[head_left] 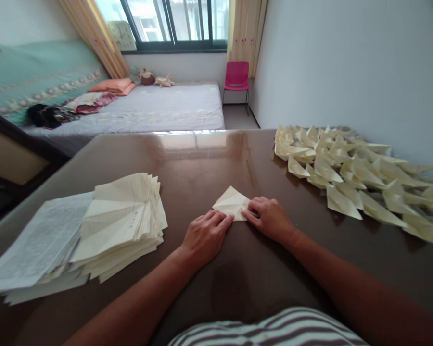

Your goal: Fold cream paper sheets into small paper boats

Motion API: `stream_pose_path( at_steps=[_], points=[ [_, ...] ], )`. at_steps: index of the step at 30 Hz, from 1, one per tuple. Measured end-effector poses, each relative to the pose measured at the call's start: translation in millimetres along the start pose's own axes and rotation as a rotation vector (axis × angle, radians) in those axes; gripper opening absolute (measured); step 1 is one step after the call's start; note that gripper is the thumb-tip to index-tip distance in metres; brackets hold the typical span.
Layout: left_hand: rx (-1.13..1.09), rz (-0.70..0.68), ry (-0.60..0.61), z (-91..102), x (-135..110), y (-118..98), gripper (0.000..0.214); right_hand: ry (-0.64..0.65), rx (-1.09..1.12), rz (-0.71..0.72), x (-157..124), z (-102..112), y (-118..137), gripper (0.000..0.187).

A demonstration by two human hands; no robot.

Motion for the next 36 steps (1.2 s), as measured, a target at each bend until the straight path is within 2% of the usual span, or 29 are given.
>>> stream_pose_path(
  at_steps=[5, 12, 36],
  points=[
    [0.077, -0.003, 0.041, -4.0, 0, -2, 0.028, -0.037, 0.034, 0.006, 0, -5, -2, 0.028],
    [0.108, 0.017, 0.008, -8.1, -4, -2, 0.025, -0.044, 0.066, 0.056, -2, -20, -13, 0.033],
    [0.099, 0.022, -0.009, -8.2, -7, -4, 0.027, -0.056, 0.13, 0.107, -3, -24, -21, 0.038]
  ],
)
Point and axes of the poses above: each hand's wrist, its own x-axis towards the middle knuckle, its own z-axis out of the back of the hand, y = z × x, the point moved 5 cm from there along x, towards the middle knuckle, and after that the axes turned 8 degrees about z, right-handed, at the moved point
